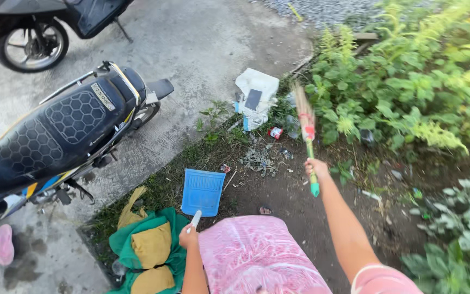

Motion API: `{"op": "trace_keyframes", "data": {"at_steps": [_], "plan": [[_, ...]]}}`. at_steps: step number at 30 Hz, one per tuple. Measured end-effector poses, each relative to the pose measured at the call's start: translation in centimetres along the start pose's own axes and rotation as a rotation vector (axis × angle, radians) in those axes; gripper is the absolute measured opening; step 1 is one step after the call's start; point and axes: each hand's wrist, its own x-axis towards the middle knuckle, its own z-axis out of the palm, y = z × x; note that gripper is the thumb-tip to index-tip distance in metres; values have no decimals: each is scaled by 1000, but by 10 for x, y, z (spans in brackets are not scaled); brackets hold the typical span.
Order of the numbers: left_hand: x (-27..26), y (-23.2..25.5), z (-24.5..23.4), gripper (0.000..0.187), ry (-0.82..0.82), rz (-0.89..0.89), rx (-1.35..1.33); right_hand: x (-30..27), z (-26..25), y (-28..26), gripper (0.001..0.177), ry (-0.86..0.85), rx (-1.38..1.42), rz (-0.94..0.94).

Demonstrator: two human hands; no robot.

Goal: The person picks up a plastic bag and uses it to collect small items of debris by hand from the ground near several motorcycles. The person then walks to a different area and uses a broom and a dustpan to sweep debris into a pile and then into the dustpan.

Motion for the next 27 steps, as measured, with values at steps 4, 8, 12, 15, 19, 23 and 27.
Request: {"op": "trace_keyframes", "data": {"at_steps": [4, 8, 12, 15, 19, 23, 27], "plan": [[-21, 18, 40, 24, -37, -169, -305, 95, -12, -53, 19, 44, -111, 8], [-39, 27, 70, 26, 4, -317, -385, 178, -31, -79, 15, 3, -154, 53], [-37, 18, 105, 25, -37, -330, -609, 236, -43, -81, 24, 34, -218, 72], [-37, 15, 127, 25, -15, -351, -573, 263, -43, -69, 16, 168, -485, 60], [-36, 8, 147, 25, -26, -383, -593, 265, -56, -35, 16, 184, -1058, 129], [-36, 3, 153, 23, -29, -344, -617, 213, -72, -1, 22, -69, -1248, 51], [-34, 2, 157, 24, -10, -286, -550, 118, -98, 9, 40, -59, -1074, 108]]}}
